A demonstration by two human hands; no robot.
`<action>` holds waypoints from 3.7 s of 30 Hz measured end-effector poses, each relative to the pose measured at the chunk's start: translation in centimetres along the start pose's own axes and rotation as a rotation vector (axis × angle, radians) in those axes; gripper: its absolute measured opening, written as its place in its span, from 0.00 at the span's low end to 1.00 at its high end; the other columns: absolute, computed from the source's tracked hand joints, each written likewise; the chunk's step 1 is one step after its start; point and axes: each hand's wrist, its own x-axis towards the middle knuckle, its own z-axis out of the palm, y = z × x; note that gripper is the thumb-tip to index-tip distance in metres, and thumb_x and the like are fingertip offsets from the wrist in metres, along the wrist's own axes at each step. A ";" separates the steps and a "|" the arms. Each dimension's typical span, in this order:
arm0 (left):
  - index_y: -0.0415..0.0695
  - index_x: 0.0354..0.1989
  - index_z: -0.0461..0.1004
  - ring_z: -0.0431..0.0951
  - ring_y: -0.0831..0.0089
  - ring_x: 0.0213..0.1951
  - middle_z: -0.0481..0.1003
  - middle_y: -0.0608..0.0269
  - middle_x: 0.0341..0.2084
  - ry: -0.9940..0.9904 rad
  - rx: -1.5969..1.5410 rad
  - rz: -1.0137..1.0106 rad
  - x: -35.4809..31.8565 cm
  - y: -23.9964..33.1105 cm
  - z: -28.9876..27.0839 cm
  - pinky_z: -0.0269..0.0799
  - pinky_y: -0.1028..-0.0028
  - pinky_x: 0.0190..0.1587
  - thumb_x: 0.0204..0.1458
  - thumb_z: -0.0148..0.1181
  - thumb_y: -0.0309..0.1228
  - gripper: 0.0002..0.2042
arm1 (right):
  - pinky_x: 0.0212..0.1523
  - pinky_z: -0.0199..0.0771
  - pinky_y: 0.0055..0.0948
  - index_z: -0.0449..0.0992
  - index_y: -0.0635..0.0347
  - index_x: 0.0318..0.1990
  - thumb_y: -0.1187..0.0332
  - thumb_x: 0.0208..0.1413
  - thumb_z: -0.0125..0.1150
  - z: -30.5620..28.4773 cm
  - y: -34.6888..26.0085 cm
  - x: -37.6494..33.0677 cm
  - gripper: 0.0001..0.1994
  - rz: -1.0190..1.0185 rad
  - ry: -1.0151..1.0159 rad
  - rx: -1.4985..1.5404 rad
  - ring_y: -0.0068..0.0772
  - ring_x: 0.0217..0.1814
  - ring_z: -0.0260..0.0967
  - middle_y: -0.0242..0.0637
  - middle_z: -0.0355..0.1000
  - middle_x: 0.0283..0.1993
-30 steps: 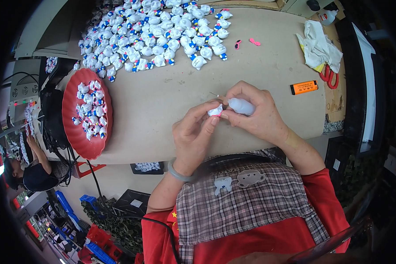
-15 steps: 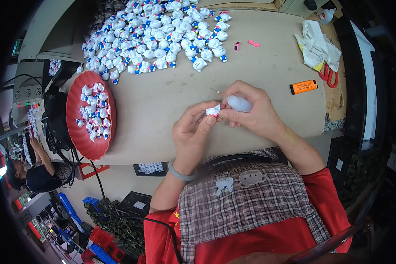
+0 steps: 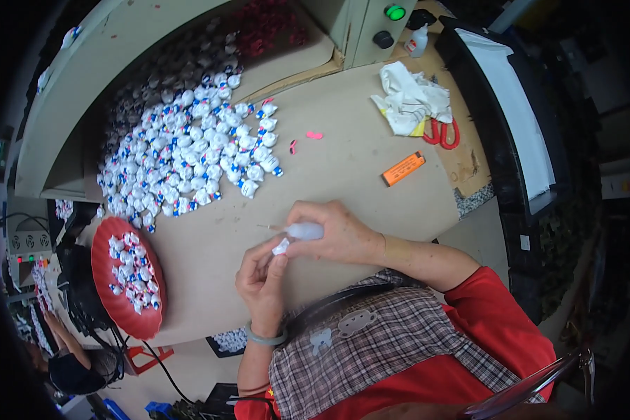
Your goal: The person assembles plastic figurines by gluing pink bows onto cat heads with a glue bottle.
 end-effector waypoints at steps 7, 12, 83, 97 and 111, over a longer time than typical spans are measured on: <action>0.35 0.48 0.69 0.76 0.73 0.39 0.75 0.51 0.42 0.171 0.217 0.191 0.4 3.0 -2.6 0.72 0.76 0.42 0.55 0.53 0.20 0.12 | 0.33 0.69 0.27 0.71 0.60 0.34 0.67 0.45 0.69 -4.5 -1.9 -0.6 0.13 -0.118 0.146 -0.168 0.24 0.30 0.70 0.35 0.72 0.27; 0.37 0.50 0.70 0.75 0.75 0.40 0.75 0.55 0.42 0.637 0.449 0.397 0.7 7.1 -10.0 0.71 0.77 0.44 0.55 0.55 0.22 0.14 | 0.37 0.71 0.30 0.71 0.61 0.35 0.72 0.46 0.66 -12.8 -1.1 -0.5 0.10 -0.092 0.636 -0.568 0.34 0.33 0.72 0.40 0.72 0.31; 0.33 0.45 0.72 0.76 0.77 0.34 0.77 0.58 0.34 -0.101 -0.249 -0.019 5.1 2.7 4.5 0.72 0.77 0.36 0.55 0.55 0.22 0.11 | 0.41 0.67 0.31 0.74 0.63 0.39 0.67 0.50 0.62 -6.3 -2.0 -2.6 0.12 -0.097 0.079 -0.273 0.38 0.38 0.71 0.40 0.72 0.34; 0.36 0.40 0.71 0.72 0.83 0.30 0.75 0.66 0.30 0.048 -0.102 0.127 5.8 3.3 2.3 0.68 0.82 0.35 0.58 0.53 0.25 0.06 | 0.18 0.61 0.15 0.76 0.64 0.45 0.68 0.60 0.53 -6.4 -2.8 -4.0 0.11 0.185 -0.075 0.174 0.14 0.17 0.61 0.29 0.68 0.22; 0.35 0.36 0.74 0.74 0.78 0.30 0.74 0.64 0.26 -0.193 0.094 0.167 5.4 3.1 2.9 0.69 0.79 0.34 0.49 0.58 0.19 0.06 | 0.16 0.57 0.14 0.77 0.62 0.44 0.65 0.61 0.52 -6.2 -1.9 -3.5 0.12 0.183 -0.164 0.234 0.13 0.16 0.62 0.29 0.69 0.21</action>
